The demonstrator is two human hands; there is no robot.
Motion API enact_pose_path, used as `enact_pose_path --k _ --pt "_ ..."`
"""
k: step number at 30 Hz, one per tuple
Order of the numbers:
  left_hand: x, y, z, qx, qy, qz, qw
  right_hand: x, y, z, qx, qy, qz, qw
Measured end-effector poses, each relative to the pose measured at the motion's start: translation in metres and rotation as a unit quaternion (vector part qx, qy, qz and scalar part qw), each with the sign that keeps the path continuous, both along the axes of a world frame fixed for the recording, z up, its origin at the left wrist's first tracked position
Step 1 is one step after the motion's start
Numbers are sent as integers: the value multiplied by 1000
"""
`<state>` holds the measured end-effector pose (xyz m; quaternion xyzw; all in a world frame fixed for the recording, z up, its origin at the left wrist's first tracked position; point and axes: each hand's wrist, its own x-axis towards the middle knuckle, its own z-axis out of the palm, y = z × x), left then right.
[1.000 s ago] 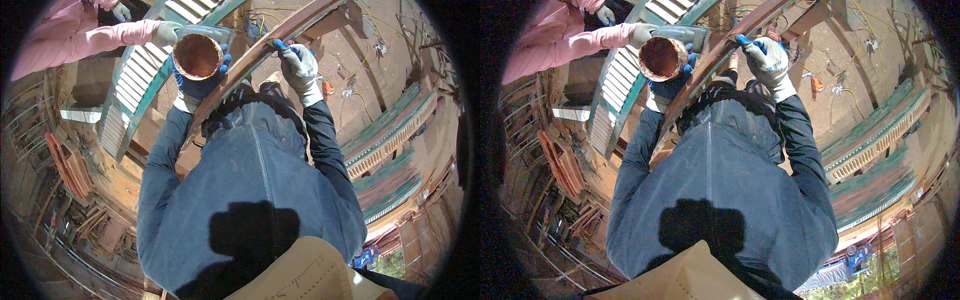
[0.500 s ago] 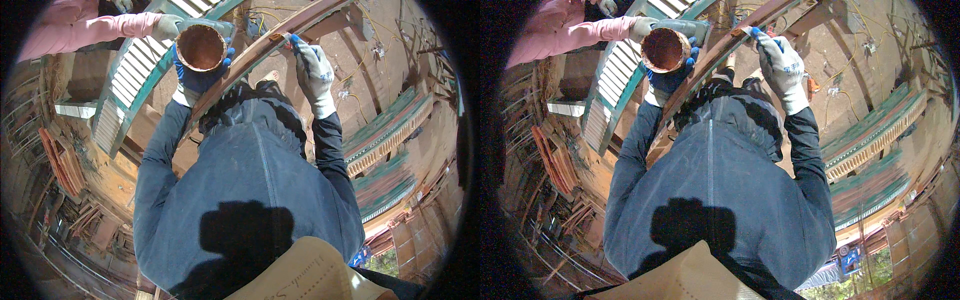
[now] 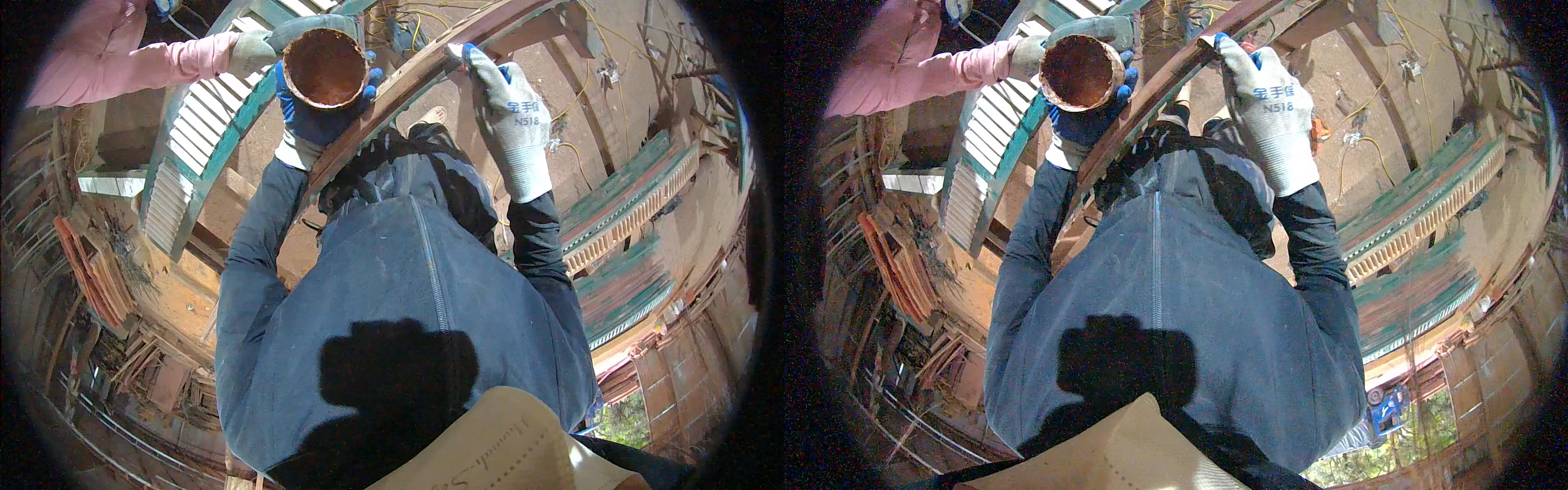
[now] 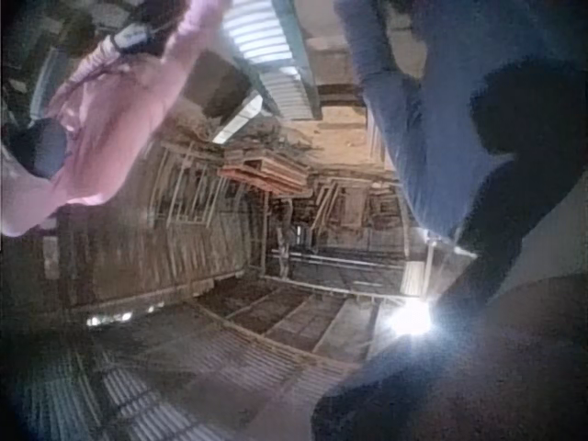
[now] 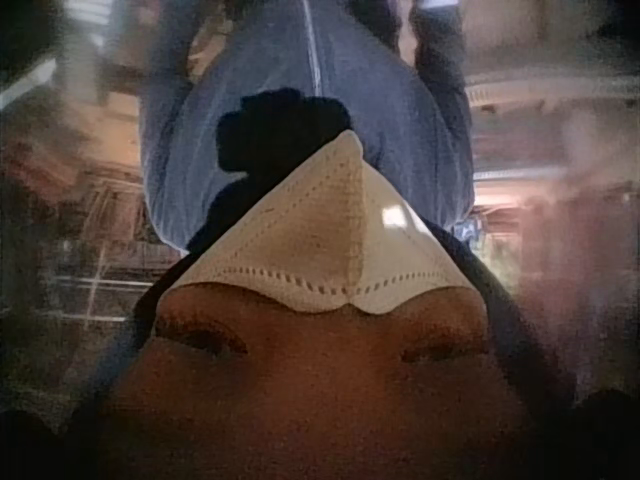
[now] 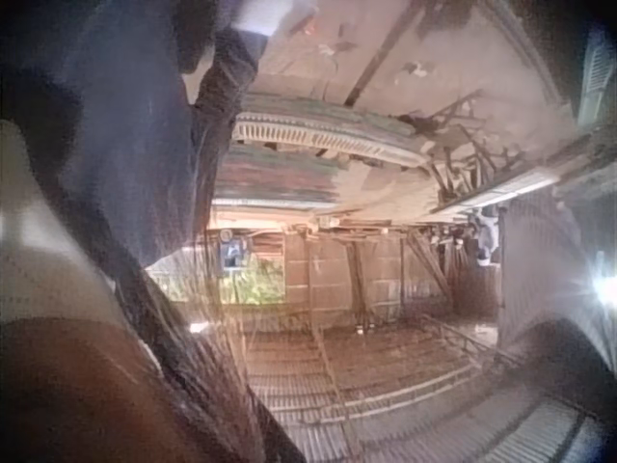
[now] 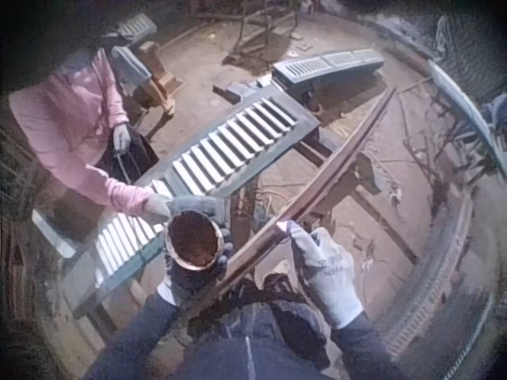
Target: The person applies a brown wood stain to a curved wooden slatted panel using a small brush. They repeatedly dip the brush into a small container and carefully coat the edges and surfaces of the panel.
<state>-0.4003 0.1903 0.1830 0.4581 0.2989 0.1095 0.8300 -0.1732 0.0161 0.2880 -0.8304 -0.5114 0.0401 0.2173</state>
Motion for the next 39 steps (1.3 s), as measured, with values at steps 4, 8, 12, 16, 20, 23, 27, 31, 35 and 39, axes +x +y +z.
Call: enact_pose_path --k 4,8,12,16,20,23,27,31,35,39 --pt "0 -4 -4 87 -5 -1 996 -10 -2 5 -38 10 6 999" --pt "2 -7 -8 -38 -99 46 993 -2 -2 6 -26 35 -4 999" --pt "6 -1 -8 -575 -371 98 723 -5 0 5 -31 9 -1 999" --pt "1 0 -7 -593 -370 82 710 -7 -4 6 -7 30 11 999" --pt "2 0 -15 -531 -369 66 760 -2 5 6 -13 29 -3 1000" --pt "3 -2 -15 -453 -332 71 824 -9 -2 4 -37 11 18 999" --pt "3 -2 -4 -197 -159 56 966 -8 -5 9 -13 51 26 998" --pt "9 -1 9 -345 -144 123 919 5 -10 0 6 42 -15 999" --pt "-1 4 -7 -491 -267 94 824 -1 -10 0 16 83 -2 996" --pt "-1 4 -13 -326 -211 39 921 -2 -11 -13 80 59 80 992"
